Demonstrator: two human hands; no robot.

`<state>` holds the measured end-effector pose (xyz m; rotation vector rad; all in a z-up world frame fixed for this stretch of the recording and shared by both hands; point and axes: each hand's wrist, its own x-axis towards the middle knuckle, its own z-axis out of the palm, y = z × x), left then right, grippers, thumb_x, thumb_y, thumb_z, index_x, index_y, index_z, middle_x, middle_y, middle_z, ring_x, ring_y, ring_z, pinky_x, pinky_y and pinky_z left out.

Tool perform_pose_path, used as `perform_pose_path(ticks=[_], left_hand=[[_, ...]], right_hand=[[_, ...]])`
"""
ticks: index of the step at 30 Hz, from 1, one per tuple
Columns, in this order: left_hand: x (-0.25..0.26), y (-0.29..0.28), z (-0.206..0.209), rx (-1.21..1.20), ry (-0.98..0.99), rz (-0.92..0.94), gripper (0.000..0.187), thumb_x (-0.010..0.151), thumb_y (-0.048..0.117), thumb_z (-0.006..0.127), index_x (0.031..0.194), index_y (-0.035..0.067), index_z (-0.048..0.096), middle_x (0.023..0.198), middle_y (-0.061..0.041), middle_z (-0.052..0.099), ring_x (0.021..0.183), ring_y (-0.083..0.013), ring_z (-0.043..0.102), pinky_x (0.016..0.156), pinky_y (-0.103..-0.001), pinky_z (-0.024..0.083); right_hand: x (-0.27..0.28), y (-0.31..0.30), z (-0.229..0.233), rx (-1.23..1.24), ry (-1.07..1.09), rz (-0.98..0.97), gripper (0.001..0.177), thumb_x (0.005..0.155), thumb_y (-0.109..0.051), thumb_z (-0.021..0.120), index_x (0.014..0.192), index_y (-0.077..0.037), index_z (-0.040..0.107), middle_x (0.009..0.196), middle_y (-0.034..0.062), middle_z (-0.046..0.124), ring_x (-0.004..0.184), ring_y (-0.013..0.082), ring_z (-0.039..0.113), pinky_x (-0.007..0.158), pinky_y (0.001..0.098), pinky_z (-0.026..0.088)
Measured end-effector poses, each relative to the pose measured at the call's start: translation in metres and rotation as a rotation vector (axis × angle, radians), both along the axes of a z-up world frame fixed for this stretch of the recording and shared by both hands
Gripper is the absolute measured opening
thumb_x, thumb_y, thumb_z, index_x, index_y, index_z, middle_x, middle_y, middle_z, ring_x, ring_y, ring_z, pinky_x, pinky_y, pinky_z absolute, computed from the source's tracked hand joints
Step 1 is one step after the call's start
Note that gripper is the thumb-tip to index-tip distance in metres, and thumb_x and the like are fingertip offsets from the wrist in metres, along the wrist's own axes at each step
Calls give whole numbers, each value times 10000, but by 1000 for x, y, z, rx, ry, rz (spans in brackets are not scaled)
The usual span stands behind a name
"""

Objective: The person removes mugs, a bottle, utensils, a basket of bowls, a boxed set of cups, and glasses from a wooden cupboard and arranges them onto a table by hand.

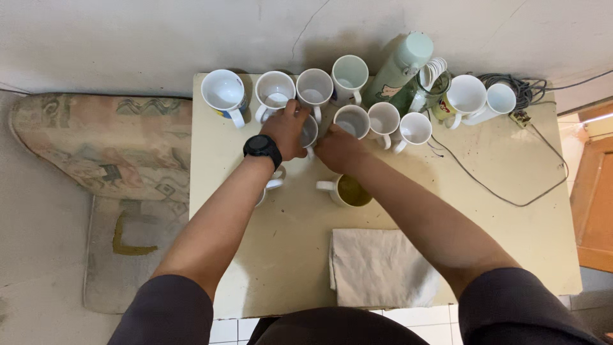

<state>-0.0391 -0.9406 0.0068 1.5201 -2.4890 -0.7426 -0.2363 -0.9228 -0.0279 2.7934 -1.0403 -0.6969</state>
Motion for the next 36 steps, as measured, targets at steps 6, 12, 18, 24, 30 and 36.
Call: perform_pose_path(ticks=[6,12,18,24,30,36], left_hand=[[-1,-6,-1,-10,7,17,1059,586,265,960,1475,120,404,1440,-181,417,1246,-410,548,1018,-480,489],[0,1,-3,-53,33,4,1017,644,272,935,1499,135,402,1464,-149,443,1235,-402,563,1017,-480,491],[47,47,17,-163,62,139,1017,750,518,881,1543,122,381,1519,-168,447,1291,-398,555,989,-499,496],[99,133,23,177,-230,215,1163,628,548,908,1538,152,302,1519,-121,404,1346,-356,455,1041,-530,430],[123,134,-13,162,-83,271,1046,666,385,900,1515,122,347,1488,-103,448,1322,-345,499,1073,-490,432],[170,98,-22,91,-8,271,1017,631,278,917,1506,178,408,1493,-154,406,1320,-381,499,1076,-450,465]], right_hand=[[-20,24,46,10,-491,-69,146,866,-190,655,958,-109,734,1066,69,672,1088,289,624,938,418,498],[-22,87,108,49,-455,-445,687,734,-535,820,1254,-131,626,1254,103,584,1129,350,573,897,493,505],[-8,101,102,253,-158,-714,912,694,-541,857,1414,-124,481,1375,119,504,1247,331,546,952,469,537],[27,93,102,250,-291,-655,904,650,-441,877,1402,-119,491,1364,111,517,1278,319,518,982,468,517],[81,69,118,208,-388,-562,866,666,-434,868,1376,-92,509,1371,135,515,1285,317,524,982,468,509],[104,51,118,226,-311,-248,847,626,-305,907,1374,-184,527,1389,118,479,1292,342,502,1001,465,493]])
